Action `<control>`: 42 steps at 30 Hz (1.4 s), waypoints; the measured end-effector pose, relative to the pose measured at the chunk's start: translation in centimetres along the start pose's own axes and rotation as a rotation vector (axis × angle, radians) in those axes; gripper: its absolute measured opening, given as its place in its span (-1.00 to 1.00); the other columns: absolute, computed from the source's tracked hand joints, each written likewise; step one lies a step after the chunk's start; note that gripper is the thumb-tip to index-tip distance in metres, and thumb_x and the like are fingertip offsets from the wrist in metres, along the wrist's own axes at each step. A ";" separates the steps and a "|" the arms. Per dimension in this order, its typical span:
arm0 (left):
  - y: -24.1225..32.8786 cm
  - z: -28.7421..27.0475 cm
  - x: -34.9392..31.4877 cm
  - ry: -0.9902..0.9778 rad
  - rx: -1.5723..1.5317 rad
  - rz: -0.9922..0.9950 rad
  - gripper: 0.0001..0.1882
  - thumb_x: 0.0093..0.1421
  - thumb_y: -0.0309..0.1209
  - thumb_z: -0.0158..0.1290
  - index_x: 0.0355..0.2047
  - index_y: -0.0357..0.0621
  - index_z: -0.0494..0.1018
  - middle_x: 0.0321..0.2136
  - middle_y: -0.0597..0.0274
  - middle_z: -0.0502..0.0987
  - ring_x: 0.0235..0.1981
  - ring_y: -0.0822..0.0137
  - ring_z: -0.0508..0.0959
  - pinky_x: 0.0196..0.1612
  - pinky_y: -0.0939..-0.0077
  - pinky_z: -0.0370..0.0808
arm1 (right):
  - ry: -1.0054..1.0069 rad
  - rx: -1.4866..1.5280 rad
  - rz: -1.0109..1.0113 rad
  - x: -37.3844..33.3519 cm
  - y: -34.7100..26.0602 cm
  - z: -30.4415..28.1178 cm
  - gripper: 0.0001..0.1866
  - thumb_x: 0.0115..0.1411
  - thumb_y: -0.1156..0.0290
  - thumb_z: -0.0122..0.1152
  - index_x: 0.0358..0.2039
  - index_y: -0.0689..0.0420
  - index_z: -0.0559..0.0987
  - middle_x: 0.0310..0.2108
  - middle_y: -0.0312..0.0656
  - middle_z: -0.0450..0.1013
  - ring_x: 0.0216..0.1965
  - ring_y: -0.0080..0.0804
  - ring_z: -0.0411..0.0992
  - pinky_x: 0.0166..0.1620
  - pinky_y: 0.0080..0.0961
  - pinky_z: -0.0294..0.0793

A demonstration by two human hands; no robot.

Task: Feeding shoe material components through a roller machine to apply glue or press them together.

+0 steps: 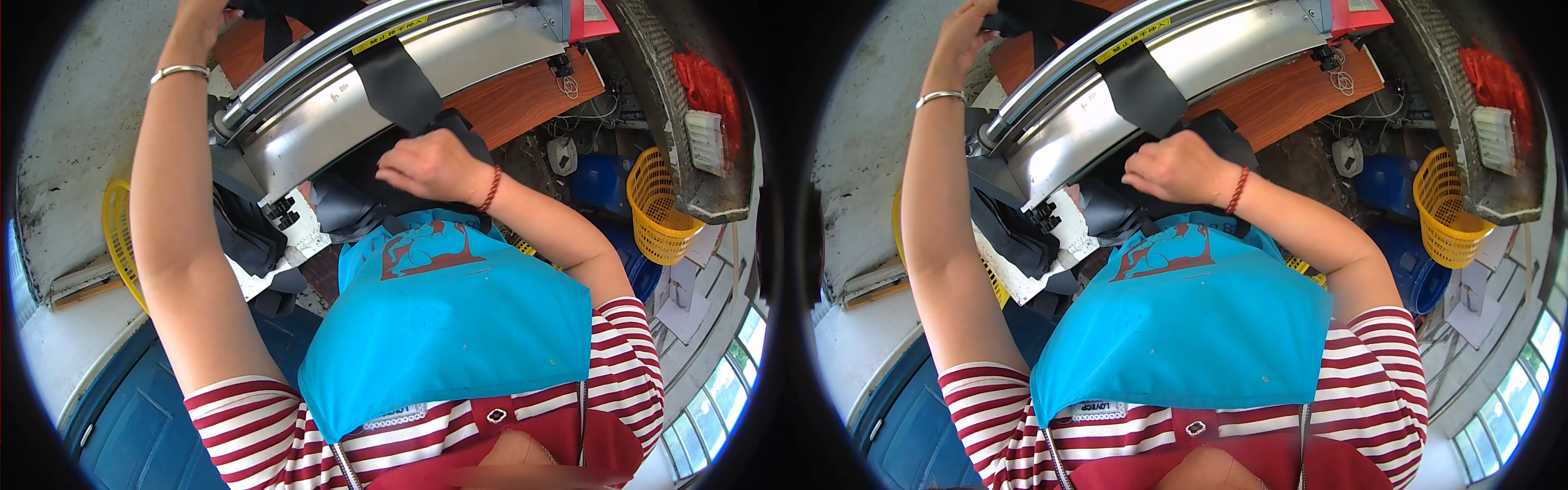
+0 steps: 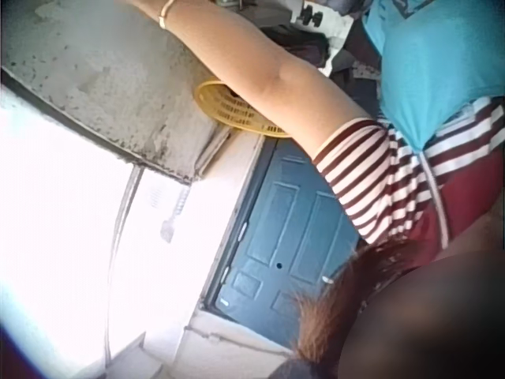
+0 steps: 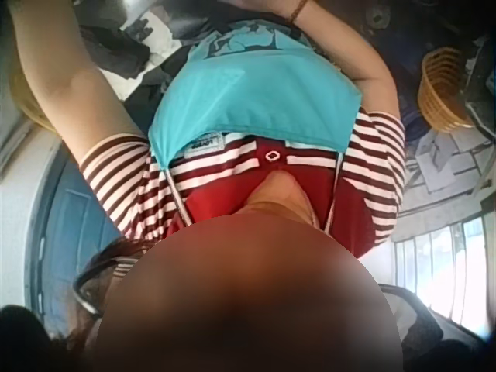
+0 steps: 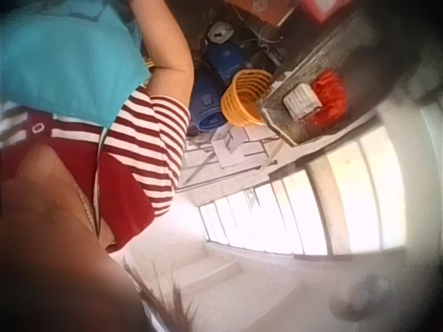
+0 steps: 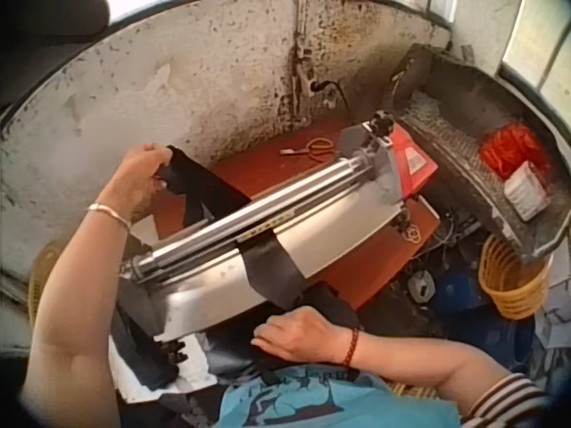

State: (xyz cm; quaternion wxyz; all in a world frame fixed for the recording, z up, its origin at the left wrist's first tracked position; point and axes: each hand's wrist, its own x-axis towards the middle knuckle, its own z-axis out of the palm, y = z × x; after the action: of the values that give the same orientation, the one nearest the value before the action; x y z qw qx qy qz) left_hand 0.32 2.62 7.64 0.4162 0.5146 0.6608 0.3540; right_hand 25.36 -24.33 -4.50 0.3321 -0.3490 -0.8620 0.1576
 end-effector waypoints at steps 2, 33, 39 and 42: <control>2.4 -1.0 -1.3 0.007 0.013 0.066 -0.94 0.22 -0.46 0.05 -0.29 -0.10 0.43 -0.45 0.33 0.42 -0.46 0.39 0.43 -0.45 0.43 0.39 | -0.257 0.007 0.097 -1.1 -0.3 3.1 -0.77 0.13 0.23 0.36 -0.28 0.08 0.62 -0.35 -0.21 0.54 -0.33 -0.24 0.55 -0.28 -0.36 0.53; -6.0 3.4 -3.8 -0.451 0.763 0.151 -0.71 0.14 -0.32 0.02 -0.43 -0.28 0.65 -0.46 -0.11 0.61 -0.42 0.03 0.58 -0.15 0.28 0.50 | 0.049 0.488 0.623 4.9 1.3 -2.6 -0.78 0.27 0.47 0.22 -0.10 0.26 0.55 -0.26 -0.20 0.60 -0.28 -0.55 0.54 -0.14 -0.55 0.52; -5.4 3.5 -4.6 -0.410 0.633 0.058 -0.60 0.23 -0.17 0.02 -0.39 -0.30 0.65 -0.48 0.01 0.62 -0.45 0.26 0.57 -0.22 0.38 0.48 | 0.042 0.080 0.586 7.8 2.8 -2.0 -0.83 0.22 0.35 0.25 -0.23 0.15 0.59 -0.32 -0.07 0.61 -0.29 -0.13 0.57 -0.19 -0.30 0.54; -5.8 3.9 -4.5 -0.432 0.548 -0.063 -0.63 0.29 -0.17 0.02 -0.28 -0.24 0.65 -0.44 0.14 0.64 -0.46 0.40 0.57 -0.27 0.49 0.49 | -0.021 -0.033 0.599 7.8 3.1 -2.9 -0.85 0.21 0.32 0.27 -0.26 0.08 0.60 -0.35 -0.11 0.60 -0.32 -0.07 0.57 -0.24 -0.23 0.54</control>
State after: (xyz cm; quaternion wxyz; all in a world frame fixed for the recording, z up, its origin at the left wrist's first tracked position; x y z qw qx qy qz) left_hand 2.24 -2.86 1.69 0.4035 0.6497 0.6434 0.0336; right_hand 24.67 -16.49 -0.37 0.2561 -0.5916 -0.7265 0.2380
